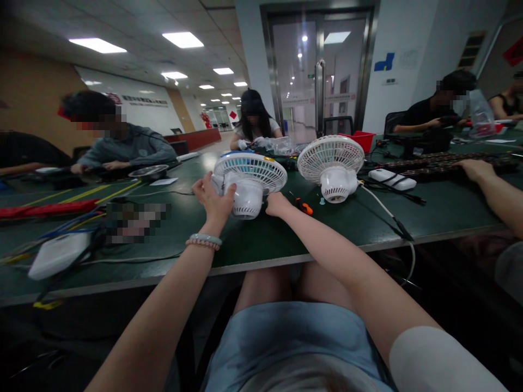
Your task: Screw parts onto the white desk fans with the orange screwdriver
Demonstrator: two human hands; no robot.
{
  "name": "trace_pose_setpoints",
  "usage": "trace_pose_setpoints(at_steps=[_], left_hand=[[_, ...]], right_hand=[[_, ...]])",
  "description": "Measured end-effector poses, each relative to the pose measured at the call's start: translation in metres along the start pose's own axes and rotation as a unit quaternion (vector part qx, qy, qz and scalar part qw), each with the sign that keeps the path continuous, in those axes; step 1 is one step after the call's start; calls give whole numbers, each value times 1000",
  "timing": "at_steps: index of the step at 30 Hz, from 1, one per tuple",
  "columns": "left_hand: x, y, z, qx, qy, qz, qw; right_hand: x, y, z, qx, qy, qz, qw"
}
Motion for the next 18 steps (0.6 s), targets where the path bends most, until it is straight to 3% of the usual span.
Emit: trace_pose_setpoints(at_steps=[5, 13, 18], left_hand=[[-1, -3, -4, 28, -28, 5, 999], [0, -6, 2, 30, -29, 1, 999], [-1, -4, -10, 18, -68, -4, 998]], right_hand=[[-2, 1, 2, 28, -17, -32, 999], [8, -6, 0, 45, -135, -65, 988], [12, -6, -1, 25, -187, -72, 979]])
Point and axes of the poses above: each hand's wrist, its own x-axis away from the middle knuckle, its own y-axis out of the palm, z = x × y, the point moved 9 cm from there along -x, towards the middle knuckle, and after that the axes turned 12 degrees about x, right-handed, at the moved point
